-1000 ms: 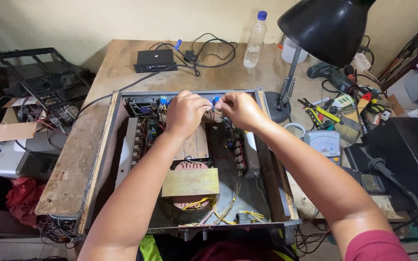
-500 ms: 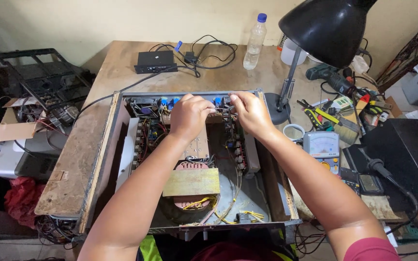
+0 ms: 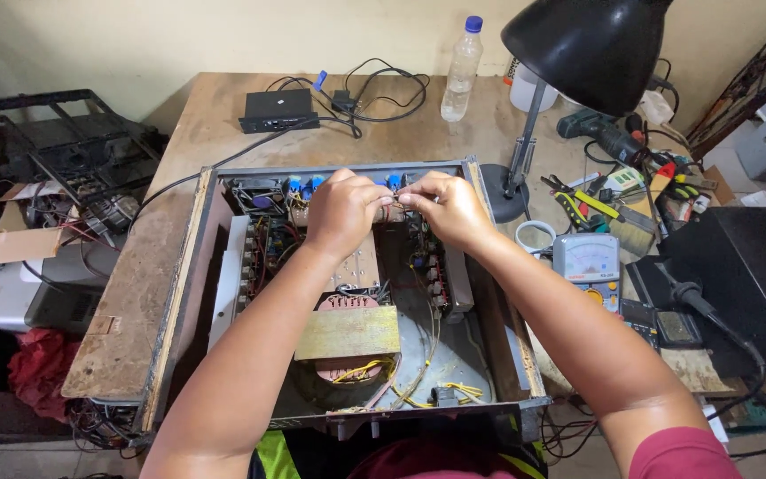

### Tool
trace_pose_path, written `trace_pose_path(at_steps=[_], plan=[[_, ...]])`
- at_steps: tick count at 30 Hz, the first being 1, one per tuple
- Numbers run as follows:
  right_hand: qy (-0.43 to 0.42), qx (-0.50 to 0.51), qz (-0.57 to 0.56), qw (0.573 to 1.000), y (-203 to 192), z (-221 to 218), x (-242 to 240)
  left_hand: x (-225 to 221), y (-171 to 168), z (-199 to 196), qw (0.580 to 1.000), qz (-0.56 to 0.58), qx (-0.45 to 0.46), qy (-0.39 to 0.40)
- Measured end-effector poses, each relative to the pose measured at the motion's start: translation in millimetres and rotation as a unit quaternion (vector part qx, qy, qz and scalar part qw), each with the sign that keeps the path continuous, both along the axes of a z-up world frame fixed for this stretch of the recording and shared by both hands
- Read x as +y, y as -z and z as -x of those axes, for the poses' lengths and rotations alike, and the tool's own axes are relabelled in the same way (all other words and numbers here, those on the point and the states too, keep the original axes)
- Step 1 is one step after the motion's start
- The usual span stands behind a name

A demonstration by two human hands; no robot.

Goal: Preparing wires and soldering them to connectors and circuit boards within an electronic device, followed by using a power drill to secure components.

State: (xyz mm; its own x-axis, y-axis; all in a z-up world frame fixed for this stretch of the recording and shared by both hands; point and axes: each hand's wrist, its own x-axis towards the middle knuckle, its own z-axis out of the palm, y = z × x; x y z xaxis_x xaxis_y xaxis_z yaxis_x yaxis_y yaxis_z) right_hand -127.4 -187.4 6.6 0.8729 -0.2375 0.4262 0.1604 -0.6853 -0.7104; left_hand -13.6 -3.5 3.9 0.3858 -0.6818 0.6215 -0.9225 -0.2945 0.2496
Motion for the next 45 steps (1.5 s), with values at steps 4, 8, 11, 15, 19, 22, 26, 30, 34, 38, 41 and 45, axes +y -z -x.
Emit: trace_pose_path(at_steps=[4,8,11,15,19,22,26,30,34,38,41,45], plan=[[-0.001,0.129,-0.279,0.951,-0.4,-1.2,11.7,1.2,5.4,-3.2,0.999,-0.029,-0.036,-0.005],[-0.003,0.16,-0.354,0.921,15.0,-10.4,6.1,2.3,2.0,1.4,0.999,-0.03,-0.031,-0.011],[0.018,0.168,-0.29,0.942,6.2,-4.5,9.6,3.0,1.0,4.7,0.999,-0.025,-0.016,-0.01],[0.083,0.153,-0.051,0.983,-2.5,3.0,-0.2,4.9,-2.8,7.2,1.0,-0.021,0.007,-0.007],[0.039,0.033,0.024,0.998,-4.3,10.3,-3.2,5.0,0.6,5.3,1.0,-0.005,-0.003,-0.009],[-0.029,-0.023,0.035,0.999,-1.0,9.3,4.3,5.2,2.6,4.4,1.0,-0.004,0.014,0.005],[0.041,-0.044,0.193,0.979,14.4,-4.3,-0.3,7.9,-1.7,3.9,0.999,-0.017,-0.008,0.03],[-0.006,0.09,0.238,0.967,2.0,1.0,-10.7,7.0,0.4,0.3,0.998,-0.036,-0.009,0.056],[0.012,0.117,0.214,0.97,-41.7,34.5,-37.5,6.4,3.7,1.4,0.997,-0.027,-0.019,0.066],[0.091,0.15,0.185,0.967,-76.1,84.7,-94.8,3.8,4.4,1.1,0.999,0.02,0.031,0.032],[0.176,0.246,0.177,0.937,-58.3,110.2,-158.2,3.4,3.4,6.8,0.991,0.043,0.123,0.023],[0.266,0.334,0.197,0.883,-18.1,127.6,-233.9,5.4,2.9,7.5,0.978,0.051,0.201,-0.004]])
